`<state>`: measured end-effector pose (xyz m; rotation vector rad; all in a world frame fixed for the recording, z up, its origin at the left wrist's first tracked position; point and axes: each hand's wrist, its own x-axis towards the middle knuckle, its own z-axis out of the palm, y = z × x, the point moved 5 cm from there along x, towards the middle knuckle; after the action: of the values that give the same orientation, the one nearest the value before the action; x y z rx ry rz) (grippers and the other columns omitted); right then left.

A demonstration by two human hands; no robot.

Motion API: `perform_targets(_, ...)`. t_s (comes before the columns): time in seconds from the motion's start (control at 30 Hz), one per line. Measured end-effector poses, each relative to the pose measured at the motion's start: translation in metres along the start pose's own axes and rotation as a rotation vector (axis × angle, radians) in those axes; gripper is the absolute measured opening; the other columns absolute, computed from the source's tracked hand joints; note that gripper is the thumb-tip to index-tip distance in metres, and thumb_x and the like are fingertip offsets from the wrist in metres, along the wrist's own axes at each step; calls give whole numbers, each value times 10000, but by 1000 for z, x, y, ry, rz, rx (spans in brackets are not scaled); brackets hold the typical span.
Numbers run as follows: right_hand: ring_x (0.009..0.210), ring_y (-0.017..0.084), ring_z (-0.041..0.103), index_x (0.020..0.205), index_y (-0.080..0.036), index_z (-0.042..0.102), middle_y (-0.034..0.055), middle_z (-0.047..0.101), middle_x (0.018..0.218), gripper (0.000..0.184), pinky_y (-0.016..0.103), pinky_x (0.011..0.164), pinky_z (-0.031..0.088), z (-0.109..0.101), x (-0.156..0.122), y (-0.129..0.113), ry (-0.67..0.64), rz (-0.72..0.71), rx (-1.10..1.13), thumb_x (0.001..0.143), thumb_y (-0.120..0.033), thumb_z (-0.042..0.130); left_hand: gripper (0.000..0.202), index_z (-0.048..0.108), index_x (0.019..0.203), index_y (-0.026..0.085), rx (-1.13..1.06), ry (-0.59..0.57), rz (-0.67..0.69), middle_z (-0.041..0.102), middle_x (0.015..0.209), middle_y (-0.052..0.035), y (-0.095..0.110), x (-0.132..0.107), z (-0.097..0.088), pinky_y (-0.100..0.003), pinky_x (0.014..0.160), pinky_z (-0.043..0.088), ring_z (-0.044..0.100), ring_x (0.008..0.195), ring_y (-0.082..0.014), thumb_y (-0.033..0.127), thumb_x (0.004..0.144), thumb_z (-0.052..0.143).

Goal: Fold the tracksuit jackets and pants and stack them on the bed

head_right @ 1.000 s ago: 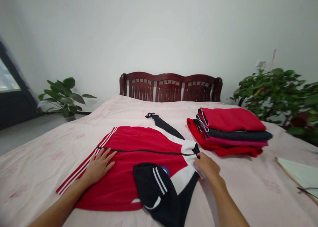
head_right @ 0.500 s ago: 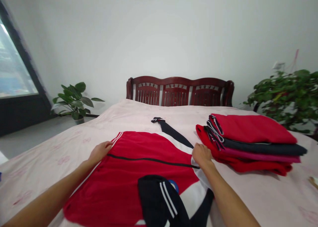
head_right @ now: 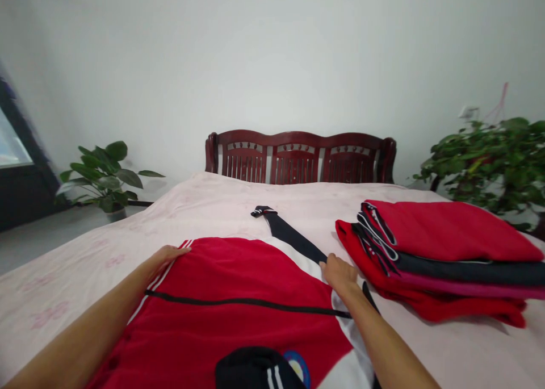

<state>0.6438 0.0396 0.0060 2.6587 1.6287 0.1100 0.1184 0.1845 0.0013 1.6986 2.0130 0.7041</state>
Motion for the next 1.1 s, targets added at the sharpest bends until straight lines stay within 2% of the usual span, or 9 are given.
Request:
perform_targets(0.2, 978, 272, 681, 1158, -200, 583, 139, 702, 1072, 344, 369, 754, 491, -10, 36, -8, 191, -44, 49, 1006, -379, 331, 581, 582, 1248, 180, 144, 243, 5, 710, 1139, -156, -7, 10, -23, -399, 814, 498, 657, 1047, -321, 587, 928, 320)
perform_targets(0.4, 978, 271, 657, 1120, -152, 609, 155, 682, 1078, 295, 376, 802, 465, 11, 56, -27, 166, -103, -23, 983, -296, 392, 491, 600, 1201, 160, 322, 239, -7, 696, 1067, -192, -18, 12, -4, -453, 768, 504, 666, 955, -357, 499, 904, 405)
perform_targets(0.5, 1099, 303, 583, 1171, -127, 597, 183, 642, 1147, 301, 414, 911, 420, 4, 50, -40, 256, -147, -39, 947, -221, 419, 483, 525, 1320, 151, 398, 297, 110, 590, 1279, -205, 0, 5, 4, -496, 941, 437, 571, 1155, -362, 389, 912, 420)
perform_targets(0.6, 1178, 283, 526, 1284, -132, 555, 167, 605, 1255, 393, 405, 1004, 370, -11, 32, -79, 355, -361, 44, 936, -150, 373, 408, 579, 1263, 173, 430, 272, 439, 592, 1283, -150, 43, -16, 24, -456, 1022, 391, 533, 1195, -314, 343, 940, 396)
perform_targets(0.67, 1236, 249, 496, 1313, -169, 555, 126, 583, 1329, 410, 374, 1067, 331, -13, 16, -117, 304, -586, 145, 971, -202, 333, 377, 623, 1194, 180, 385, 140, 674, 633, 1228, -118, 71, -37, 48, -393, 1012, 416, 567, 1145, -261, 344, 964, 373)
perform_targets(0.77, 1364, 238, 401, 1423, -216, 478, 85, 489, 1474, 491, 397, 1145, 261, -1, 2, -168, 63, -813, 234, 1002, -414, 320, 413, 632, 1220, 199, 346, -63, 844, 649, 1245, -103, 88, -64, 84, -362, 1026, 419, 583, 1152, -228, 398, 985, 357)
perform_targets(0.9, 1483, 273, 189, 1533, -239, 291, 70, 245, 1619, 615, 571, 1166, 154, 21, 25, -187, -127, -659, 177, 994, -534, 259, 517, 521, 1397, 271, 424, -62, 789, 526, 1456, -95, 73, -69, 100, -511, 1130, 284, 429, 1364, -307, 516, 956, 411)
perform_targets(1.0, 1489, 274, 167, 1536, -236, 278, 79, 211, 1628, 595, 605, 1152, 148, 26, 47, -186, -151, -537, 147, 1007, -500, 211, 613, 421, 1476, 286, 477, -65, 703, 423, 1543, -95, 59, -59, 98, -586, 1143, 212, 318, 1437, -352, 589, 945, 379)
perform_targets(1.1, 1490, 296, 147, 1531, -215, 291, 106, 215, 1624, 577, 646, 1143, 80, 23, 48, -189, -128, -503, 135, 1014, -456, 205, 675, 357, 1510, 285, 524, -98, 656, 355, 1581, -98, 56, -52, 97, -620, 1140, 194, 265, 1462, -356, 638, 935, 335)
